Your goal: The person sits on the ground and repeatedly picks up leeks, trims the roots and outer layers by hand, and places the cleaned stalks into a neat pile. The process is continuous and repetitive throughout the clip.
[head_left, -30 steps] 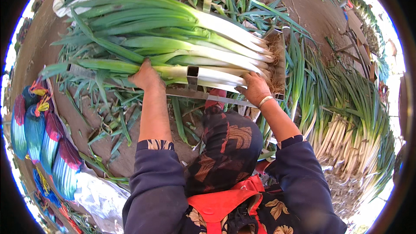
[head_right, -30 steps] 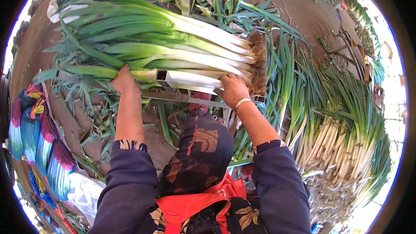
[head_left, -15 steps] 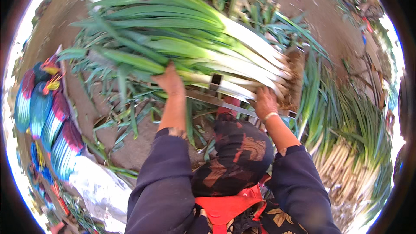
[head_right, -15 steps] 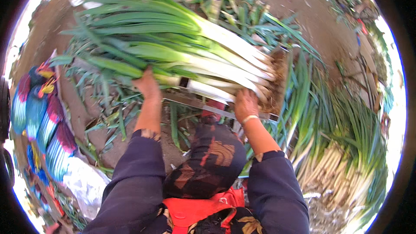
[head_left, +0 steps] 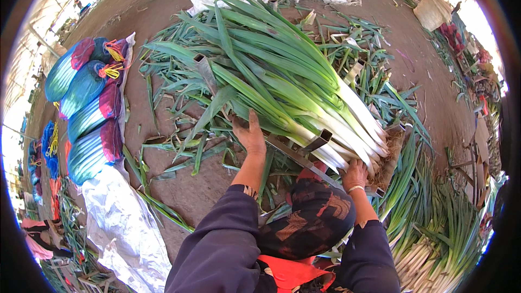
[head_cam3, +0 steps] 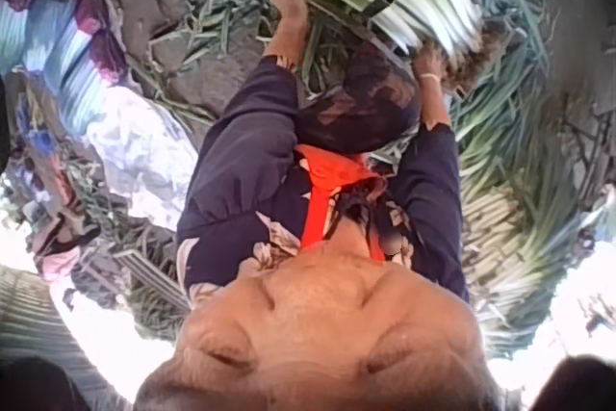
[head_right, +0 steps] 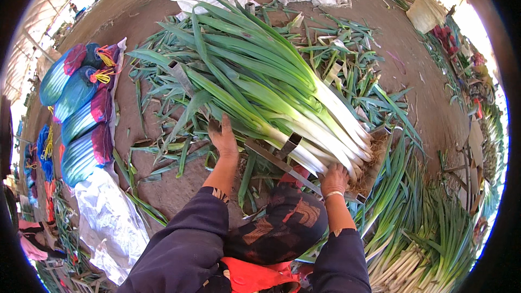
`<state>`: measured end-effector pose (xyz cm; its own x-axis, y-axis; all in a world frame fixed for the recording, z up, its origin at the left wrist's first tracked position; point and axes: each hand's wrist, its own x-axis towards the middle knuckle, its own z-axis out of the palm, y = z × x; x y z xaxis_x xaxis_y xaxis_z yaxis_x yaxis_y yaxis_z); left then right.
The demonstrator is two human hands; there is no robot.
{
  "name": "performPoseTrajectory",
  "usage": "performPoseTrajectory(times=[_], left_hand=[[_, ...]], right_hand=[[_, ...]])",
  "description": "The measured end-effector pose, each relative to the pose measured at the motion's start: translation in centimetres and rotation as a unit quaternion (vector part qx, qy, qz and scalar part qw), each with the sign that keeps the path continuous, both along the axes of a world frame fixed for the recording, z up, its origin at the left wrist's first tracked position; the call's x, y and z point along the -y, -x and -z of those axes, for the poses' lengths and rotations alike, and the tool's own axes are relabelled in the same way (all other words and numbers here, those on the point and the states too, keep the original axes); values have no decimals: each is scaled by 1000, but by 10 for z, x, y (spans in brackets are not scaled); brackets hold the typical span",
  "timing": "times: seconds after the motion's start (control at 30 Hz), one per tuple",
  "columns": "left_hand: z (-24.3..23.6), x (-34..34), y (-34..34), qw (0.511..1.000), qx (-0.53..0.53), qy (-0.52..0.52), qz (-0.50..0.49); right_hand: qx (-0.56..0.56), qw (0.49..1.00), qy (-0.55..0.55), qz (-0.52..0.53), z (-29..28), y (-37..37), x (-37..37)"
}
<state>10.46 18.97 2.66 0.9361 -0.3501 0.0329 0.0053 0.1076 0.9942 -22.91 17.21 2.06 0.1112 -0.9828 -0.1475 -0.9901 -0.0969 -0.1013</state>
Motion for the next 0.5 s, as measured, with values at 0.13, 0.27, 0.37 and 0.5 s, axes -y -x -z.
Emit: performPoseTrajectory(times=[0.13,0.27,0.37,0.5], left_hand=[[-13,27,-40,955,247,-148,-75],[-37,72,-73,928,211,-302,-52],[-35,96,-107,877,303,-372,0],[-64,122,-136,729,332,-545,246]], right_hand=[[-2,1000,-12,9,-7,-5,-2],[-8,1000,7,6,-5,-2,-4],[-11,1000,2,13,-4,-1,-2],[-15,1000,-16,19,-8,-2,0]])
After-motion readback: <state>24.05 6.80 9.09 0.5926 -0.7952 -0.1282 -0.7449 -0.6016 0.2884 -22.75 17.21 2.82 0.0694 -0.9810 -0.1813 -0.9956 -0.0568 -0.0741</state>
